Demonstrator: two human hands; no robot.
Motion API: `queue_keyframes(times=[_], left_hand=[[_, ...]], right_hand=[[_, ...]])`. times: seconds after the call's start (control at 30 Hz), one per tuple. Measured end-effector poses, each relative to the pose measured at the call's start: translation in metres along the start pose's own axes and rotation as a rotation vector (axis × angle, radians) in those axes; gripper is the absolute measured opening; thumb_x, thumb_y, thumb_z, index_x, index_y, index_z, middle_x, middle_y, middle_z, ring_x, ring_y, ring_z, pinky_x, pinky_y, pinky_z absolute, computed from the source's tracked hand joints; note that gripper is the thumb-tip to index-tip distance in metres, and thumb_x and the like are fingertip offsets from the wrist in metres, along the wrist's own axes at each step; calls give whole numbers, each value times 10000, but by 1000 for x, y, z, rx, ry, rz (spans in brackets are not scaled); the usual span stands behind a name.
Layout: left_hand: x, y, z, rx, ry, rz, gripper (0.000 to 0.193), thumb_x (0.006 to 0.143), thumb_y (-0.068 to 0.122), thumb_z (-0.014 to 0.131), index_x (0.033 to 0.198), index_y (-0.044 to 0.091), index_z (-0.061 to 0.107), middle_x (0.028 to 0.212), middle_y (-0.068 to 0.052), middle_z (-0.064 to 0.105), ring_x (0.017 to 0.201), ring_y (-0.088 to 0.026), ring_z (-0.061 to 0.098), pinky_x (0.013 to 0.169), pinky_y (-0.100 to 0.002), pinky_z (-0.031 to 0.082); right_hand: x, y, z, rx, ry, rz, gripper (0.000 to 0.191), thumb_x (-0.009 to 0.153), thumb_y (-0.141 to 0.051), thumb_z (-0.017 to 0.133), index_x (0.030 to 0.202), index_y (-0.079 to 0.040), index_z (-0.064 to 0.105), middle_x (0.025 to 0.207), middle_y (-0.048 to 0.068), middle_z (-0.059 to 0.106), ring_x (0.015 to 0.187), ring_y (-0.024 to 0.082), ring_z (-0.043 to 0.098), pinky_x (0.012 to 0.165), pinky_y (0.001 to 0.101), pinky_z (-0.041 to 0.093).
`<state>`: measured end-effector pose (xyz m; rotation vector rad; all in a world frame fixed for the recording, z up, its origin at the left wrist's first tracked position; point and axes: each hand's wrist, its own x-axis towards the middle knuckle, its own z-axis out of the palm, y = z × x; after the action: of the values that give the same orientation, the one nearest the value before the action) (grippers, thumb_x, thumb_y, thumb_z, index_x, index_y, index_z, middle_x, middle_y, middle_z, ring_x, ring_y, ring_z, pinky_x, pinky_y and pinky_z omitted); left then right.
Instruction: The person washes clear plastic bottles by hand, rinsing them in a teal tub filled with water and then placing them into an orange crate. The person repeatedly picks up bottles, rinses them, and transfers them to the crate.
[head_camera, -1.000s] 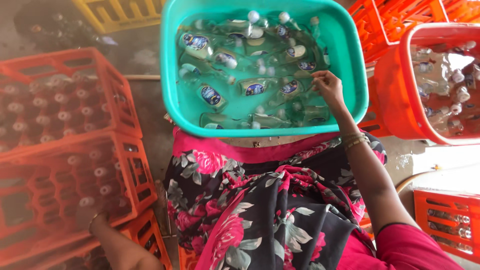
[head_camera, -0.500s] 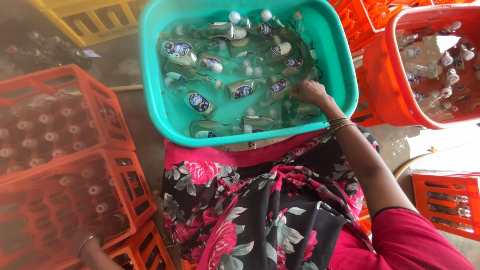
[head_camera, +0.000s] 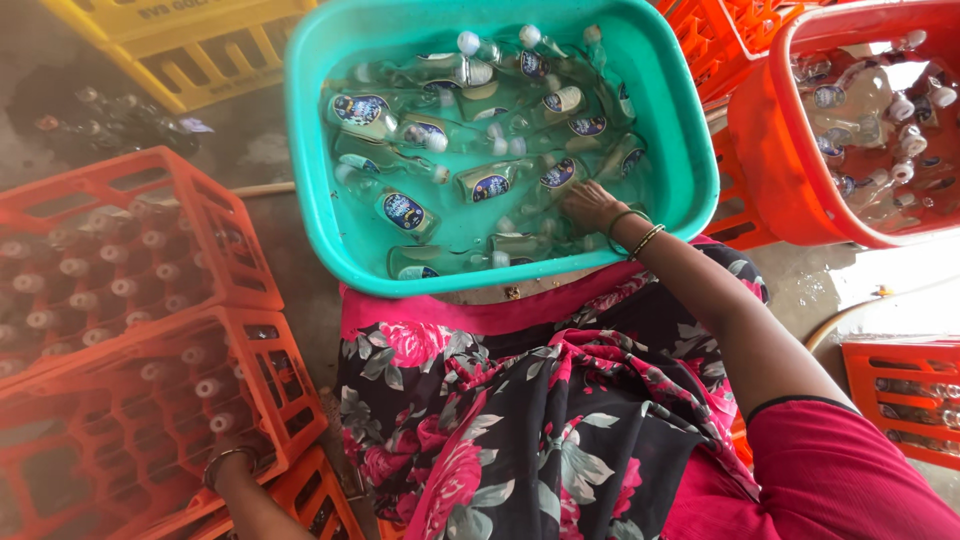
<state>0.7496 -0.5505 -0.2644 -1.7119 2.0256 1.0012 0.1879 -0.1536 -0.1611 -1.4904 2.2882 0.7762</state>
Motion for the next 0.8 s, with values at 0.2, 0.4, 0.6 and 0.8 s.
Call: queue_keyframes(times=[0.2,0.4,0.6,0.8], left_hand=[[-38,26,-36,286,134,3,559,937,446,748,1381,115,676,1319,-134,680,1189,-322,633,977,-472,504],[-129,148,-57,-332,454,664,533,927,333,768,1390,98,651,1359,-106,672,1194,-231,650,995,-391,499],[-180,395,104,-881,-443,1306,791,850,339,834,1490,110,430,1473,-88,471,1267,-233,546,911,-341,621],[-220,496,204,-894,-596,1107,748,861,443,849,1424,90,504,1214,-103,689,1011,-181,682,769,-288,567]], right_hand=[[-48,20,-7,521,150,61,718,741,-333,844,1337,-110,513,1021,125,729,915,400,685,765,530,538],[-131,60,-32,1131,795,-23,465,907,-176,806,1267,-43,543,1150,114,760,1062,226,732,887,349,594],[-176,61,-46,1644,1052,-233,428,977,-147,767,1278,-36,483,1342,151,660,1258,234,656,1032,363,574],[-186,74,-33,2143,894,-82,405,1010,-335,579,1340,-130,464,1263,90,701,1134,209,709,857,318,592]])
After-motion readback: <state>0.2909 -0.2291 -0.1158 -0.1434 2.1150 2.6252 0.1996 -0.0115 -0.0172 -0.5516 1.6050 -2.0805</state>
